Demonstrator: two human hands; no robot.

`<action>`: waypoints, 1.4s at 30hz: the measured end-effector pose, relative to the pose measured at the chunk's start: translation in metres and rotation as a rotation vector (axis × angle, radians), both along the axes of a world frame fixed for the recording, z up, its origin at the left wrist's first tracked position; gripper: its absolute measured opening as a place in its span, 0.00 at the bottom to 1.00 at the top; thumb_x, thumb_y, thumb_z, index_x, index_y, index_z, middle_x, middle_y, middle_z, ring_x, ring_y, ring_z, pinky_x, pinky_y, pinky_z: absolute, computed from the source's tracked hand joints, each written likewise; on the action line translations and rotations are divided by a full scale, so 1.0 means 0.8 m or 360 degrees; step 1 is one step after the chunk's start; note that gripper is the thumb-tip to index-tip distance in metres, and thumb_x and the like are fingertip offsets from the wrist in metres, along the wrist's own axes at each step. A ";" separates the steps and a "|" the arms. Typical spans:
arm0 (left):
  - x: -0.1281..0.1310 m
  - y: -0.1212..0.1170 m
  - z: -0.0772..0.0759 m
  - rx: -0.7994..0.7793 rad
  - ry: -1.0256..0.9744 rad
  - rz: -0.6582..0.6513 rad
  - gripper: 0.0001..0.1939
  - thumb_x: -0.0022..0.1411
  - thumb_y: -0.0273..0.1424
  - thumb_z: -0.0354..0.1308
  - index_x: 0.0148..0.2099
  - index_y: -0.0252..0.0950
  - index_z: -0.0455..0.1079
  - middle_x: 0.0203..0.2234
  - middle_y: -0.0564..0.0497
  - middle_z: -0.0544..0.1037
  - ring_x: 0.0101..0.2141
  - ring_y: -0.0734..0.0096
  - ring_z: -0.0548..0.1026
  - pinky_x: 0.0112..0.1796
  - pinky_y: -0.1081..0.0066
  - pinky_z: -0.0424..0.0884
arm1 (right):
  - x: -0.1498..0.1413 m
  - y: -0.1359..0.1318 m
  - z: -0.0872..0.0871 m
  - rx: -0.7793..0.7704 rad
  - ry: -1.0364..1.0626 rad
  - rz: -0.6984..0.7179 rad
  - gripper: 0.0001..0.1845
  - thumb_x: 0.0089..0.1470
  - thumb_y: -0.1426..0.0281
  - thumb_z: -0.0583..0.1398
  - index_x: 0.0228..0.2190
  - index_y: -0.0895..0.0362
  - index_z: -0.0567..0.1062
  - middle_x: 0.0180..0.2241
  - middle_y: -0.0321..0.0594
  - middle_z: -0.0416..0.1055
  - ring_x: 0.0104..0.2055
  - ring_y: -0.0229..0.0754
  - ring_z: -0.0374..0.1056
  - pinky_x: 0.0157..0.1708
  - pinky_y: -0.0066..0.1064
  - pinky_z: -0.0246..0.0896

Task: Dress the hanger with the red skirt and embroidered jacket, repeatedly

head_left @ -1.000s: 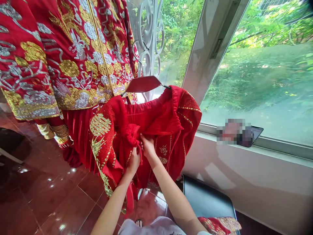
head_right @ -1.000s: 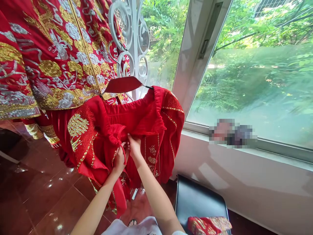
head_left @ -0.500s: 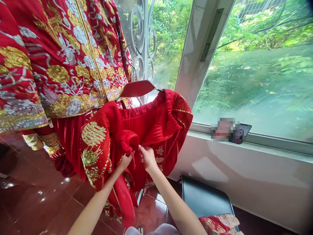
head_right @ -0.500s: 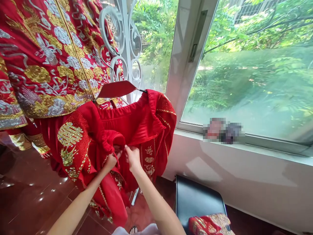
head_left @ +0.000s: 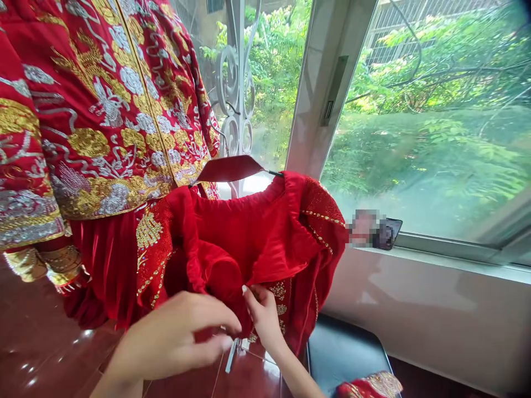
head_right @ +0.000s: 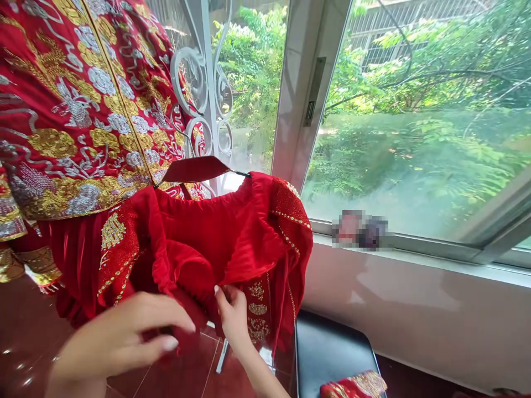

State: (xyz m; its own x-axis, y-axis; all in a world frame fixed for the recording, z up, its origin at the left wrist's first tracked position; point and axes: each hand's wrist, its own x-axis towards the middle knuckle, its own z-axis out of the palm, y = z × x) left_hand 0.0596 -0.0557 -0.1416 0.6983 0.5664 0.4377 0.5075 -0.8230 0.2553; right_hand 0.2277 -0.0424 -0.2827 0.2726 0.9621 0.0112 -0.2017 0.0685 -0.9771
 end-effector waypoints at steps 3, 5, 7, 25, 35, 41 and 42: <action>-0.006 0.012 0.075 0.0813 -0.0462 0.0588 0.14 0.63 0.38 0.52 0.47 0.42 0.73 0.41 0.49 0.79 0.43 0.61 0.75 0.48 0.62 0.67 | -0.003 -0.010 0.004 -0.0030 -0.0048 0.0072 0.22 0.46 0.51 0.59 0.20 0.57 0.65 0.14 0.28 0.52 0.18 0.31 0.45 0.17 0.25 0.39; 0.002 0.053 0.103 0.1062 -0.0366 0.1122 0.23 0.60 0.42 0.56 0.53 0.34 0.68 0.46 0.40 0.76 0.48 0.49 0.71 0.51 0.53 0.63 | -0.010 -0.015 0.006 -0.0033 -0.0075 0.0106 0.21 0.47 0.53 0.59 0.20 0.57 0.65 0.14 0.29 0.53 0.18 0.31 0.46 0.18 0.25 0.40; 0.011 0.102 0.112 0.0961 -0.0151 0.1291 0.21 0.61 0.41 0.54 0.50 0.32 0.69 0.41 0.39 0.77 0.43 0.50 0.74 0.43 0.57 0.67 | -0.016 -0.019 0.006 -0.0020 -0.0085 0.0141 0.20 0.48 0.54 0.59 0.19 0.57 0.64 0.15 0.29 0.53 0.18 0.31 0.47 0.18 0.25 0.41; -0.028 0.118 0.121 0.1098 -0.0215 0.1006 0.17 0.62 0.40 0.54 0.50 0.37 0.69 0.46 0.43 0.76 0.47 0.56 0.72 0.46 0.62 0.65 | -0.037 -0.013 0.019 0.0047 0.0162 0.0194 0.21 0.43 0.51 0.62 0.23 0.57 0.67 0.16 0.30 0.60 0.17 0.31 0.54 0.17 0.24 0.49; 0.007 0.017 -0.173 0.0453 -0.0292 0.1152 0.11 0.60 0.25 0.51 0.45 0.33 0.70 0.36 0.43 0.79 0.36 0.62 0.77 0.37 0.65 0.71 | -0.072 -0.017 0.014 0.0014 0.0176 -0.0005 0.19 0.42 0.55 0.63 0.22 0.59 0.70 0.15 0.29 0.56 0.18 0.30 0.48 0.16 0.24 0.43; 0.039 0.028 -0.185 0.0235 -0.0038 0.1408 0.16 0.59 0.27 0.53 0.47 0.24 0.69 0.42 0.35 0.76 0.43 0.52 0.74 0.44 0.58 0.67 | -0.083 -0.021 0.011 0.0074 0.0112 -0.0249 0.19 0.45 0.56 0.61 0.21 0.59 0.68 0.15 0.30 0.58 0.20 0.32 0.51 0.18 0.24 0.46; 0.040 0.022 -0.186 0.0275 -0.0094 0.1442 0.16 0.59 0.29 0.54 0.47 0.24 0.68 0.42 0.35 0.76 0.44 0.52 0.74 0.44 0.59 0.67 | -0.082 -0.022 0.010 0.0066 0.0119 -0.0282 0.19 0.45 0.55 0.61 0.21 0.58 0.68 0.15 0.29 0.57 0.20 0.31 0.50 0.18 0.24 0.45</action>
